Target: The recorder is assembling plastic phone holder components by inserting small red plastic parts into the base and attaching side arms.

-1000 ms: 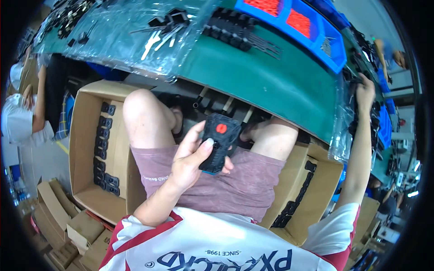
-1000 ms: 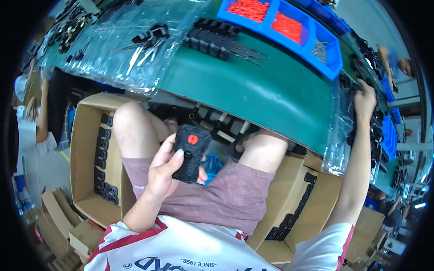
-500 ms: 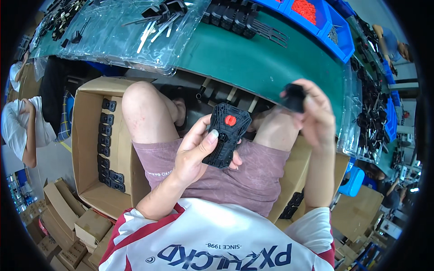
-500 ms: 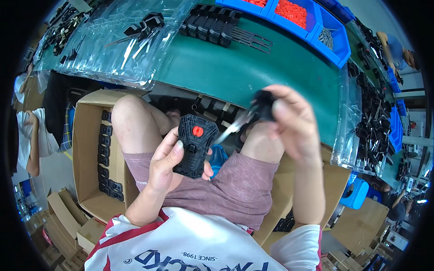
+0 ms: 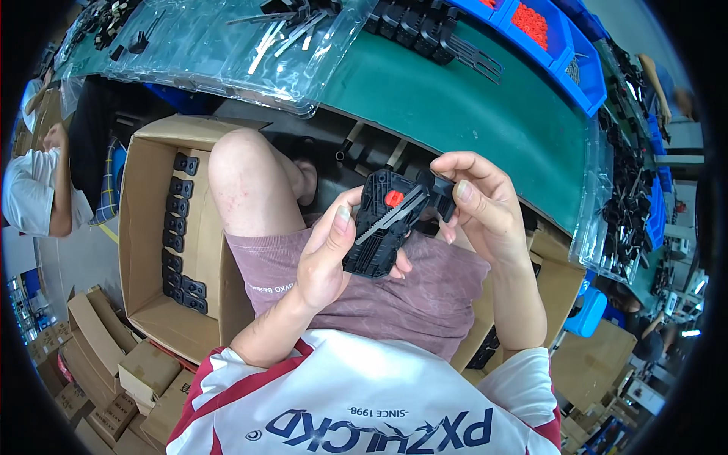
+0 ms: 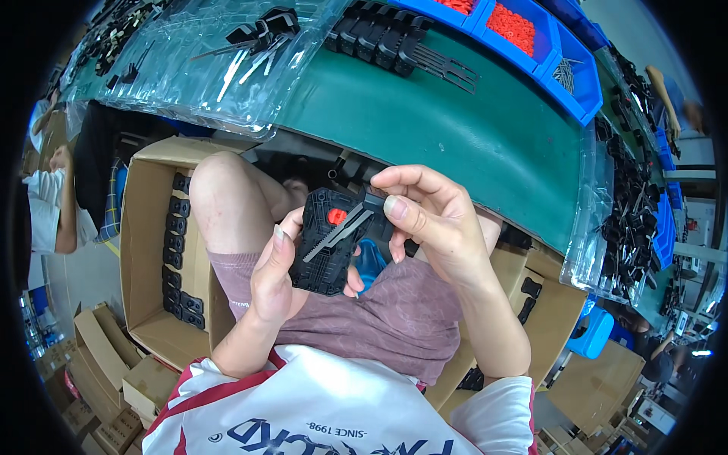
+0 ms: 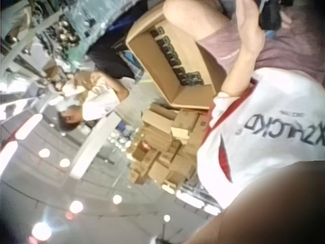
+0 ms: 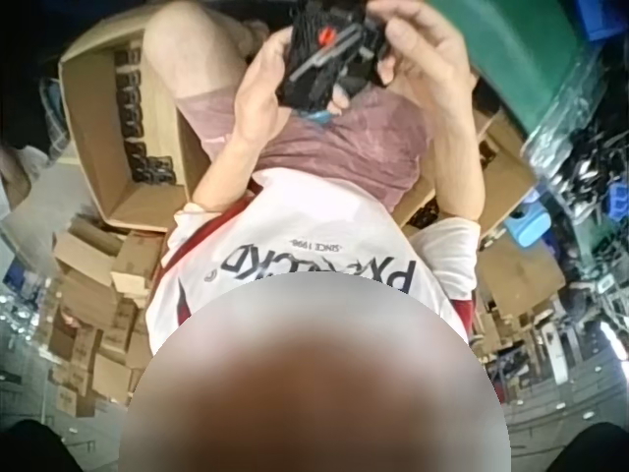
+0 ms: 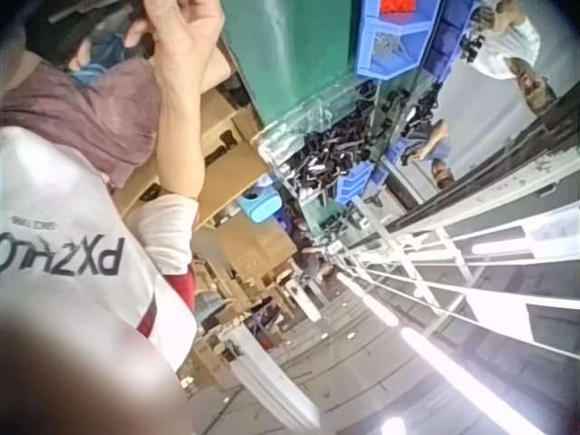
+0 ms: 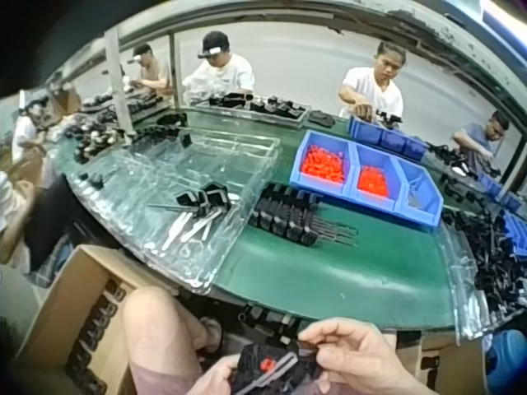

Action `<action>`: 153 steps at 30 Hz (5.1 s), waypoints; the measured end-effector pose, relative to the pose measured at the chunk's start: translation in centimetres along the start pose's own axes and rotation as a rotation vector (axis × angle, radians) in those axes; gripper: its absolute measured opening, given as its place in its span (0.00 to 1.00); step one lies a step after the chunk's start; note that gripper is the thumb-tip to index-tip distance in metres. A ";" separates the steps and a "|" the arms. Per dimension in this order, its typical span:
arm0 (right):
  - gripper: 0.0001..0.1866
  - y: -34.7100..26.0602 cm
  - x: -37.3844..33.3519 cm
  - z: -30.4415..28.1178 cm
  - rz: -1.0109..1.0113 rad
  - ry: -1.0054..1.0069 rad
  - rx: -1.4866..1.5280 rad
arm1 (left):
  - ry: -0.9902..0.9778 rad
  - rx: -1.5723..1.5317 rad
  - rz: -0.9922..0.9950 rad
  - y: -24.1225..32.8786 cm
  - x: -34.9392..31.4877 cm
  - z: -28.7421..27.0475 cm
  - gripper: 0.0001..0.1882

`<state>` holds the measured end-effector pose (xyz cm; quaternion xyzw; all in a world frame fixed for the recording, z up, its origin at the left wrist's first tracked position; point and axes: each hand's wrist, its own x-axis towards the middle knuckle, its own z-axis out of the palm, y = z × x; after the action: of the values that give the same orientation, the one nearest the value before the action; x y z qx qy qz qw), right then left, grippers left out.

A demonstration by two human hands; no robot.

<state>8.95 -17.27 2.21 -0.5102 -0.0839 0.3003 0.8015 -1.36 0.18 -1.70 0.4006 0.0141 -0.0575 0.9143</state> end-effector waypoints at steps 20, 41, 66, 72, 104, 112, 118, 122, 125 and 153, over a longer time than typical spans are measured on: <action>0.20 -0.2 0.7 4.2 -0.006 0.136 -0.138 | 0.124 -0.020 -0.013 0.6 -0.5 -1.4 0.22; 0.14 -2.3 23.8 11.4 -0.675 0.125 -1.445 | 0.326 0.032 0.068 5.3 -3.5 -4.6 0.11; 0.15 -3.2 5.9 6.9 0.106 -0.151 -0.556 | 0.028 0.034 -0.162 4.3 -1.0 -2.6 0.12; 0.15 -3.1 5.2 5.9 0.074 -0.162 -0.552 | 0.017 -0.086 -0.144 3.9 -0.9 -1.6 0.11; 0.20 -1.2 5.8 5.0 0.081 -0.218 -0.538 | 0.166 0.339 -0.176 3.1 0.2 -3.4 0.14; 0.20 -1.6 12.1 -1.1 -0.449 0.514 -0.628 | 0.301 0.218 -0.098 3.4 0.3 -1.9 0.12; 0.21 -0.9 7.3 -0.5 -0.547 0.541 -0.227 | 0.420 0.194 -0.100 3.8 0.5 -2.4 0.11; 0.22 1.6 1.1 -1.3 -0.559 0.651 -0.088 | 0.404 0.198 -0.065 3.3 1.2 -3.5 0.11; 0.20 4.7 -1.7 -2.5 -0.551 0.656 0.085 | 0.383 0.187 -0.072 2.8 1.7 -3.5 0.12; 0.16 5.6 -6.7 -3.9 -0.654 0.650 0.519 | 0.340 0.222 -0.107 1.7 3.7 -0.5 0.11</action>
<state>3.06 -22.42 -3.36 -0.3089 0.0914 -0.1284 0.9379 2.48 1.37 -1.04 0.5016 0.1828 -0.0388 0.8446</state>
